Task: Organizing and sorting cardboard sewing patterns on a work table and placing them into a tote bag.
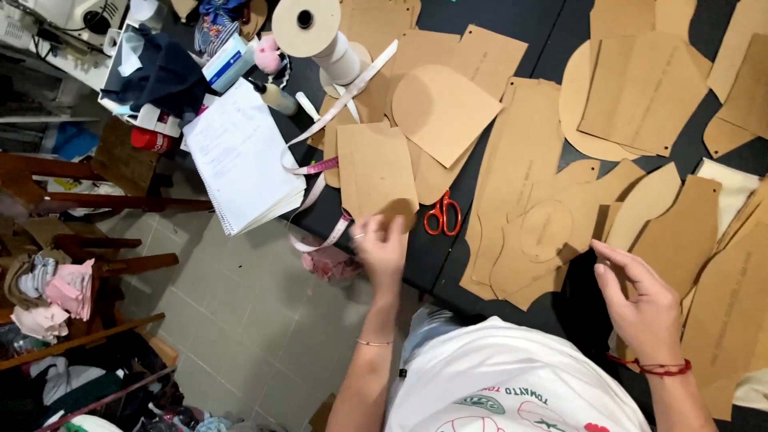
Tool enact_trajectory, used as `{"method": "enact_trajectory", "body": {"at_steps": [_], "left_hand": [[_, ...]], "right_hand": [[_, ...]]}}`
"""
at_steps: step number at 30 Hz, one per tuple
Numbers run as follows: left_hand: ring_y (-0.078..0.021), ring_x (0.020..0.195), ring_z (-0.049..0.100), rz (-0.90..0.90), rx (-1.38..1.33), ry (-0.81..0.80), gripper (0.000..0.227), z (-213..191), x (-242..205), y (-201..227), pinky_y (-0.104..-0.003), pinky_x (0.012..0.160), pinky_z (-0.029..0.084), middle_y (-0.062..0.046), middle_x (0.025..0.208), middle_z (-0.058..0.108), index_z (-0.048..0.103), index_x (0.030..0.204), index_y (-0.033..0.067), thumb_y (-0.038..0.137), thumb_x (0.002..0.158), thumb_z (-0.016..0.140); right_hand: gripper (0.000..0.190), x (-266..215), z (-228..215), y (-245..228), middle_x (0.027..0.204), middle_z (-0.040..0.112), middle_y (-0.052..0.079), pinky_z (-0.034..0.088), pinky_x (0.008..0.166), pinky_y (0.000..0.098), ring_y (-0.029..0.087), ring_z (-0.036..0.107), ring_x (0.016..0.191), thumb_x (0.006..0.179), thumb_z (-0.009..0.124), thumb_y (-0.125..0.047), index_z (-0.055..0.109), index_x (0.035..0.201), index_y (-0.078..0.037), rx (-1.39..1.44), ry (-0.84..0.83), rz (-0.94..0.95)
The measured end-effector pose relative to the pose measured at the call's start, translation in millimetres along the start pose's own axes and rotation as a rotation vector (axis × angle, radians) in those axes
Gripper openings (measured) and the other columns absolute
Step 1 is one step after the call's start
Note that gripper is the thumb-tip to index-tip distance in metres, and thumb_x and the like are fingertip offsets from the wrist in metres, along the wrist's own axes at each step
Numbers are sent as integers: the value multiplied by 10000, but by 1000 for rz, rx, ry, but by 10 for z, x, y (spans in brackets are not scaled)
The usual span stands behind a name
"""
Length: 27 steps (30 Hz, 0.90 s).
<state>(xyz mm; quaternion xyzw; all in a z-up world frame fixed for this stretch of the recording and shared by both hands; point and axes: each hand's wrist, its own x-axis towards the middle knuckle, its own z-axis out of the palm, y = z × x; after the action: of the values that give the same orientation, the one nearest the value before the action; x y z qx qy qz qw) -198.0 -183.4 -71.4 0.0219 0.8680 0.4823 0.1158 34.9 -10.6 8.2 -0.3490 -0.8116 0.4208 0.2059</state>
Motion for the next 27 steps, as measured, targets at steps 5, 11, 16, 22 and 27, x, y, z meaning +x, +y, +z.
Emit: {"method": "enact_trajectory", "body": {"at_steps": [5, 11, 16, 22, 27], "left_hand": [[-254, 1061, 442, -97, 295, 88, 243, -302, 223, -115, -437, 838, 338, 3, 1208, 442, 627, 784, 169, 384, 671, 628], [-159, 741, 522, 3, 289, 87, 292, -319, 303, -229, -303, 687, 383, 30, 779, 537, 607, 817, 140, 405, 697, 622], [-117, 782, 573, 183, -83, 258, 168, -412, 424, -340, -224, 728, 456, -24, 845, 566, 616, 883, 61, 109, 730, 667], [-57, 532, 332, 267, -68, 489, 241, -950, 350, 357, -177, 515, 326, 48, 601, 338, 532, 999, 56, 117, 792, 639], [-108, 771, 514, 269, -519, 353, 334, -850, 436, 498, -234, 702, 452, -25, 802, 526, 435, 1067, 36, 54, 777, 600]], "right_hand": [[242, 30, 62, -15, 1055, 590, 99, 409, 915, 242, 148, 541, 975, 826, 519, -3, 585, 1059, -17, 63, -36, 176], [253, 75, 118, 10, 1058, 597, 80, 425, 852, 236, 137, 547, 967, 823, 535, -43, 589, 1069, -52, 38, -59, 111], [251, 78, 61, -54, 1030, 608, 71, 408, 896, 238, 138, 554, 964, 814, 530, -47, 597, 1056, -55, 24, -64, 173], [229, 59, 19, -55, 1024, 606, 84, 419, 881, 235, 141, 554, 955, 835, 519, -47, 596, 1050, -37, 39, -44, 226], [226, 95, 35, -71, 1025, 605, 76, 407, 906, 238, 135, 550, 957, 834, 515, -42, 592, 1046, -35, 57, -50, 249]]}}
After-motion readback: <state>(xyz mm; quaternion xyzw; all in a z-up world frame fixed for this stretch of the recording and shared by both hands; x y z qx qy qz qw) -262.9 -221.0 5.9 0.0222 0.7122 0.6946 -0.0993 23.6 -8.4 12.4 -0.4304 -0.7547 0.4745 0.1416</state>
